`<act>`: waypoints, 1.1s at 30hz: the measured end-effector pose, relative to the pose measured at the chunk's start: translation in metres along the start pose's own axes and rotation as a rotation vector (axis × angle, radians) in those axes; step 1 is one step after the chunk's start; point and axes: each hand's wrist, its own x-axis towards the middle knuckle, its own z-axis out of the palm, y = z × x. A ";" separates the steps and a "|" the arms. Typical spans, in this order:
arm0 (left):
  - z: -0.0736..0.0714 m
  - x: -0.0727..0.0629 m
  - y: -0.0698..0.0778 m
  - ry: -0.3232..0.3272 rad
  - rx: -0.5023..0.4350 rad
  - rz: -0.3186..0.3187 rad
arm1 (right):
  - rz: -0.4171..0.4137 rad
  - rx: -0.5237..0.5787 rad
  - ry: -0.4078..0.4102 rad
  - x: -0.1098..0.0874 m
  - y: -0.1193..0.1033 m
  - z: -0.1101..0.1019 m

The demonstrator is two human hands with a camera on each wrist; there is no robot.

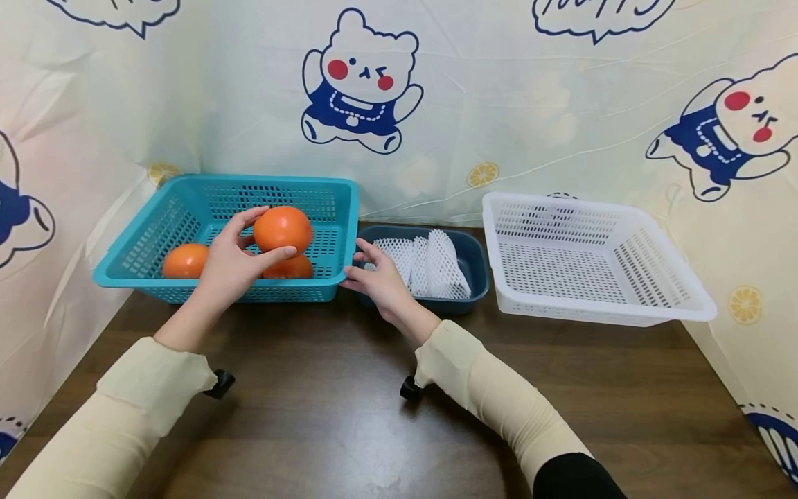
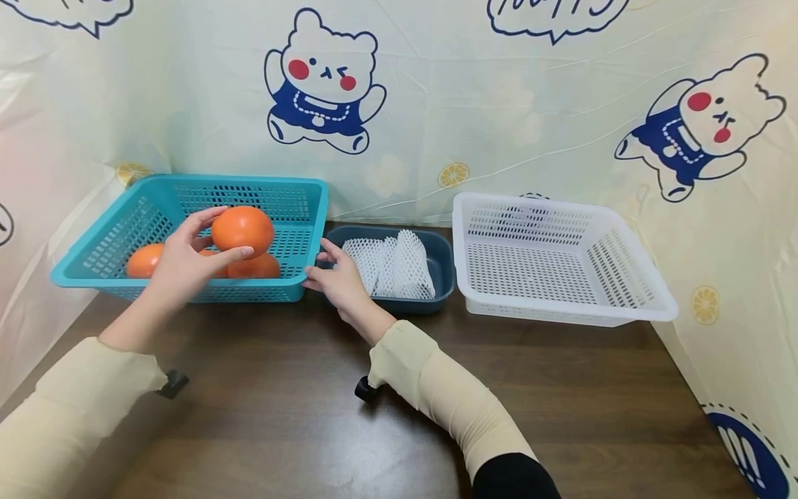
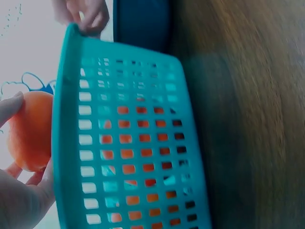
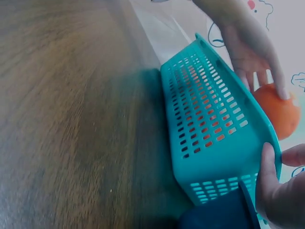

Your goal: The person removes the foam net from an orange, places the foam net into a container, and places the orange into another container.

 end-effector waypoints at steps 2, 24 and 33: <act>-0.003 0.002 -0.003 0.005 0.012 -0.012 | 0.010 -0.005 0.009 0.000 -0.001 0.001; -0.034 0.039 -0.031 0.086 0.232 -0.140 | 0.011 0.012 0.034 0.001 0.001 0.001; -0.040 0.052 -0.044 0.095 0.283 -0.200 | 0.011 0.007 0.035 0.000 0.001 0.002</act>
